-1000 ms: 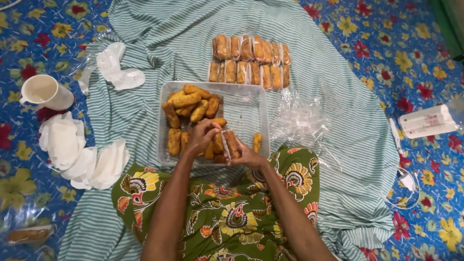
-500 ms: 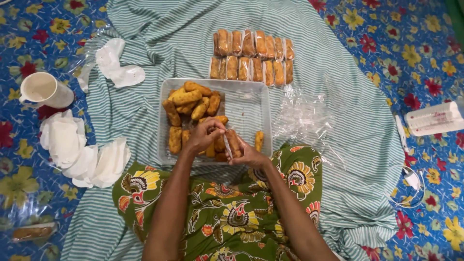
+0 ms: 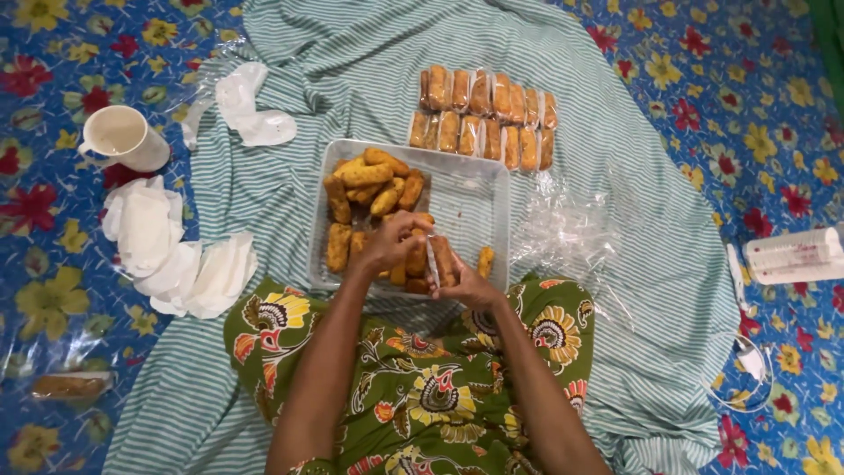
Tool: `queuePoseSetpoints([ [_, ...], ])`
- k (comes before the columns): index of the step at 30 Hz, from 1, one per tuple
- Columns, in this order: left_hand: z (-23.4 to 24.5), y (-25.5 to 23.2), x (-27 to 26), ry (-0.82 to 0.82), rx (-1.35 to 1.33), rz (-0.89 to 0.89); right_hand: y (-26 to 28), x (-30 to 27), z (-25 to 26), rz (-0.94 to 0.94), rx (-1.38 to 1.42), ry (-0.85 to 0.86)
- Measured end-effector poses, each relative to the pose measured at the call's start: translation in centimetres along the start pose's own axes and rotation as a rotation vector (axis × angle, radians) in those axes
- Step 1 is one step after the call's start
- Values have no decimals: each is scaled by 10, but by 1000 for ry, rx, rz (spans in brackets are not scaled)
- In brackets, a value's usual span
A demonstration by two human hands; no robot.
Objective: Packaging fried snacks into individual plastic bags
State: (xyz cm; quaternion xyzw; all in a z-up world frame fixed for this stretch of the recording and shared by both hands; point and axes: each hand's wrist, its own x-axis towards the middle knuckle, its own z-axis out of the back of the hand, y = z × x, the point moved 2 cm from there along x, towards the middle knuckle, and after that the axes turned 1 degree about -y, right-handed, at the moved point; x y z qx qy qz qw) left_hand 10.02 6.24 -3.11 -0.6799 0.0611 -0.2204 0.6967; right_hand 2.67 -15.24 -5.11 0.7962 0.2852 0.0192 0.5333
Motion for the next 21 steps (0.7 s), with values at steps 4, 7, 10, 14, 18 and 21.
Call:
queuePoseSetpoints([
  [4,-6,8,-2,-21,23,62,-9,3,7,1,4,-13],
  [7,-4,14,-2,-66,51,56,-11,2,9,1,-5,-6],
  [10,-3,12,-1,-105,102,24,-18,5,17,4,6,-31],
  [14,-3,17,0,-191,134,26,-22,5,25,-24,-82,-50],
  [18,-2,8,-1,-211,35,72,-27,3,37,-33,-203,-59],
  [21,-5,-7,-2,-158,61,25,-35,6,38,15,-108,-33],
])
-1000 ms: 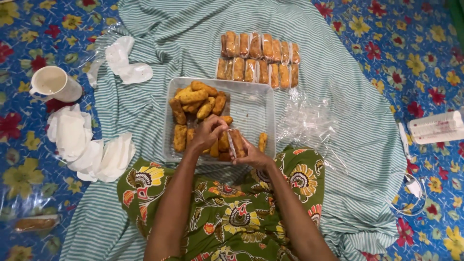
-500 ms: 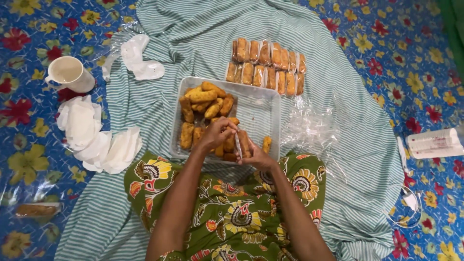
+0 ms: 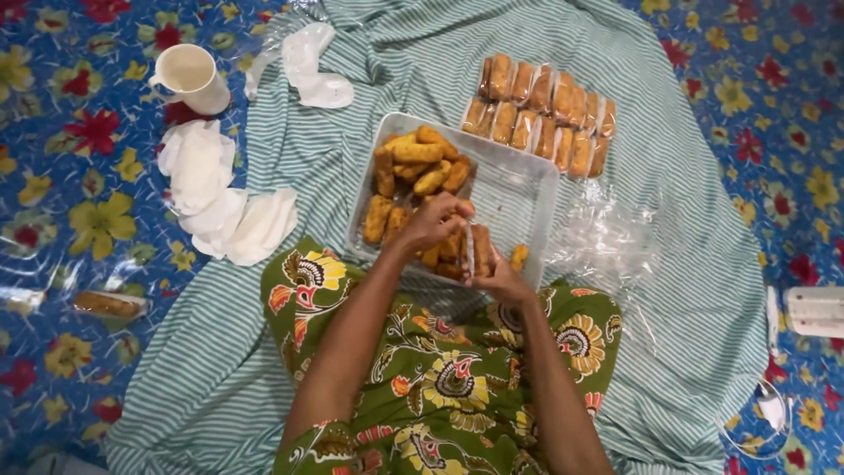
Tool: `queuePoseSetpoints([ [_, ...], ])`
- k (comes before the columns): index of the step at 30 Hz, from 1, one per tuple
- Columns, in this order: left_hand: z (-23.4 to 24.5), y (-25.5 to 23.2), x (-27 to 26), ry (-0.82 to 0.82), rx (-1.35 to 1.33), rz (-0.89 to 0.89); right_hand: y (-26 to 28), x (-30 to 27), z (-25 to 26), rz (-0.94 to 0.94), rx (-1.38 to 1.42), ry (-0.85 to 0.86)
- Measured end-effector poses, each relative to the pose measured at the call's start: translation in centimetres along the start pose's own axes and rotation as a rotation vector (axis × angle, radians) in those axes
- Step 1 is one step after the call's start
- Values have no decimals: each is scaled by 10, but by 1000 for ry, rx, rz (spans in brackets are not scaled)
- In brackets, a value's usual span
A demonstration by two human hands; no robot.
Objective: Packaging fried snacks into individual plastic bags
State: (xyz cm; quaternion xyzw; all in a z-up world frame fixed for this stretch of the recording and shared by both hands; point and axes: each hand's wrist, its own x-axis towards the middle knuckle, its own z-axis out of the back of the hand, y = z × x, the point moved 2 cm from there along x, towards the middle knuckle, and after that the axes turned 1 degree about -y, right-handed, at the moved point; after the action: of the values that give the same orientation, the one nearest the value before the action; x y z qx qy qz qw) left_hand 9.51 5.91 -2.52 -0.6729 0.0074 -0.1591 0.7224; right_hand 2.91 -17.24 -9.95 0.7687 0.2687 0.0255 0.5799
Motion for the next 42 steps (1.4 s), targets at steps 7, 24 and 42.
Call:
queuePoseSetpoints([
  [7,-5,25,2,71,-51,17,17,-3,-13,20,54,47],
  [24,11,-29,4,223,-464,209,68,-34,-38,-92,-243,276],
  [42,18,-56,-7,334,-429,80,105,-42,-60,-70,-281,478],
])
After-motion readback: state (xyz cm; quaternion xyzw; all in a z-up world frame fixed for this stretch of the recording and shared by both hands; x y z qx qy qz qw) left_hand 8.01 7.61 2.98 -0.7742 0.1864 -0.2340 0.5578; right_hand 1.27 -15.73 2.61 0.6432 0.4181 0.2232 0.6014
